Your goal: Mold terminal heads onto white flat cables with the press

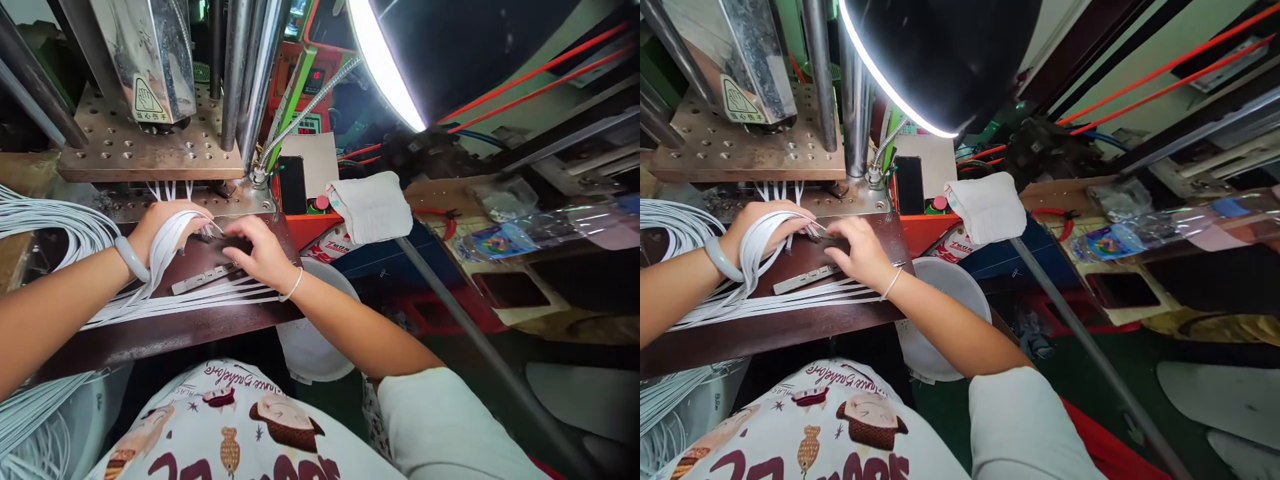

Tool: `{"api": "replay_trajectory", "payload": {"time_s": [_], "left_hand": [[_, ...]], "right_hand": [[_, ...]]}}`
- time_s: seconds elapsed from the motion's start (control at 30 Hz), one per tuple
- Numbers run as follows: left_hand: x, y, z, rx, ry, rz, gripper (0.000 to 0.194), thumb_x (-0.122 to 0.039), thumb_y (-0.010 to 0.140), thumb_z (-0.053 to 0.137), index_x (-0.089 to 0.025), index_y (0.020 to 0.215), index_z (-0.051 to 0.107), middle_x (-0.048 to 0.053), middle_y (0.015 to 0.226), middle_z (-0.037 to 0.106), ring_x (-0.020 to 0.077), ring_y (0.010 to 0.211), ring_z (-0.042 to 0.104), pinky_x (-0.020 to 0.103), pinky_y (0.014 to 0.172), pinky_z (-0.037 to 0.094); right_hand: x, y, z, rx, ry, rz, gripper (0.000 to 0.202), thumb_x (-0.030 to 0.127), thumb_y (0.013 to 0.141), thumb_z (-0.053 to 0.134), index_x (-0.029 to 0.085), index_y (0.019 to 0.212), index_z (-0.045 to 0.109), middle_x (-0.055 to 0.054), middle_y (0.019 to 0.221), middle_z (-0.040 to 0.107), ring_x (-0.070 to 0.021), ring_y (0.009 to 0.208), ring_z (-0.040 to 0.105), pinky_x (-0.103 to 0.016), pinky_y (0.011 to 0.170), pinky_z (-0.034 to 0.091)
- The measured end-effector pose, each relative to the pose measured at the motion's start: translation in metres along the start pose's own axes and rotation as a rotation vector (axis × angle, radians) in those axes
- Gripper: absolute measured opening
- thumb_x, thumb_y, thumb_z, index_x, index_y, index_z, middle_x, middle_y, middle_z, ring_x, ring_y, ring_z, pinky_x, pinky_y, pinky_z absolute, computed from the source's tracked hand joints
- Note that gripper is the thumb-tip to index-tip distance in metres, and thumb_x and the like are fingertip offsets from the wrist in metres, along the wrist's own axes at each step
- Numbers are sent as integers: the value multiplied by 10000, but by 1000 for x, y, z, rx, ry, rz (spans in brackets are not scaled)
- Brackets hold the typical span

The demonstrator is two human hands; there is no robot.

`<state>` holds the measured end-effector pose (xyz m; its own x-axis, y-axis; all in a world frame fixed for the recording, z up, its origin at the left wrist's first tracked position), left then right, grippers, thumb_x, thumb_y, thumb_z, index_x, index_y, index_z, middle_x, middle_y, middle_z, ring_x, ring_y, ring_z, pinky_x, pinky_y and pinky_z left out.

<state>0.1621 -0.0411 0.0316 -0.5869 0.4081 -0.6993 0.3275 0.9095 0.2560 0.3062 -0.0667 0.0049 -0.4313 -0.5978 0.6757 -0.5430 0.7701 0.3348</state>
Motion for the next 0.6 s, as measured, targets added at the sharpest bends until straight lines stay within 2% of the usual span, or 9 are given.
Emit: {"api": "replay_trajectory", "payload": {"time_s": [0.07, 0.17, 0.2, 0.27, 0.37, 0.4, 0.47, 0.53, 0.6], "left_hand": [[-8, 0, -3, -7, -46, 12, 400, -509, 869, 594, -179, 921, 812, 67, 998, 812, 231, 936, 748, 316, 959, 584], [-11, -2, -5, -19, -123, -41, 402, -529, 834, 668, -181, 960, 824, 64, 977, 816, 233, 879, 750, 313, 875, 603], [-11, -3, -3, -10, -103, -48, 405, -528, 837, 667, -183, 979, 825, 63, 980, 817, 237, 873, 751, 315, 858, 604], [-13, -5, 6, 76, 39, -3, 388, -484, 891, 595, -200, 1023, 822, 52, 995, 818, 236, 880, 753, 312, 833, 597], [-20, -14, 28, 292, 256, 111, 345, -347, 924, 500, -222, 966, 820, 39, 941, 810, 222, 852, 747, 300, 792, 577], [-25, -17, 32, 326, 298, 145, 335, -316, 922, 494, -220, 942, 814, 44, 935, 803, 219, 843, 743, 299, 779, 571], [-41, -22, 28, 253, 334, 226, 334, -277, 934, 481, -203, 947, 805, 72, 986, 786, 217, 876, 736, 304, 791, 571], [-57, -26, 14, 55, 315, 289, 342, -266, 969, 473, -186, 999, 805, 99, 1060, 765, 203, 929, 728, 298, 824, 574], [-61, -33, 6, -86, 236, 286, 313, -245, 966, 509, -179, 980, 814, 98, 1048, 760, 180, 912, 726, 278, 838, 577]], "right_hand": [[-9, 11, -7, -88, 75, 45, 354, 212, 825, 777, 150, 1164, 696, -107, 1181, 714, -242, 1100, 619, -375, 973, 489], [-25, 21, 12, 56, 217, 182, 145, 268, 877, 724, 143, 945, 749, -44, 919, 752, -191, 862, 667, -302, 802, 503], [-29, 20, 17, 86, 239, 226, 166, 280, 912, 687, 140, 852, 753, -23, 811, 734, -169, 781, 656, -280, 754, 486], [-33, 14, 17, 60, 227, 252, 252, 279, 945, 655, 146, 761, 764, -5, 724, 706, -152, 732, 641, -265, 732, 463], [-30, -1, 4, -56, 133, 159, 201, 214, 937, 657, 195, 820, 819, -21, 827, 739, -172, 845, 653, -293, 814, 481], [-29, -6, 1, -78, 103, 122, 201, 186, 934, 647, 213, 859, 831, -30, 874, 750, -181, 886, 654, -310, 848, 489], [-27, -15, -2, -92, 66, 66, 228, 161, 939, 621, 230, 931, 838, -47, 927, 761, -191, 911, 653, -339, 889, 501], [-26, -22, -5, -96, 64, 36, 233, 181, 961, 603, 221, 981, 832, -59, 931, 770, -193, 881, 657, -349, 882, 511], [-22, -27, -9, -101, 52, 7, 232, 213, 984, 591, 216, 995, 823, -65, 945, 780, -197, 880, 660, -352, 873, 513]]}}
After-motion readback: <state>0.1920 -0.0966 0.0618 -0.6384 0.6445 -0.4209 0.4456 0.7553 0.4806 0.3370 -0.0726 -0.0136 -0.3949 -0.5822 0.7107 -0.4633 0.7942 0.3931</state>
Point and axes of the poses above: each hand's wrist, its own y-axis towards the middle knuckle, its own z-axis out of the palm, x = y × z, the point moved 9 cm from there along y, towards the middle knuckle
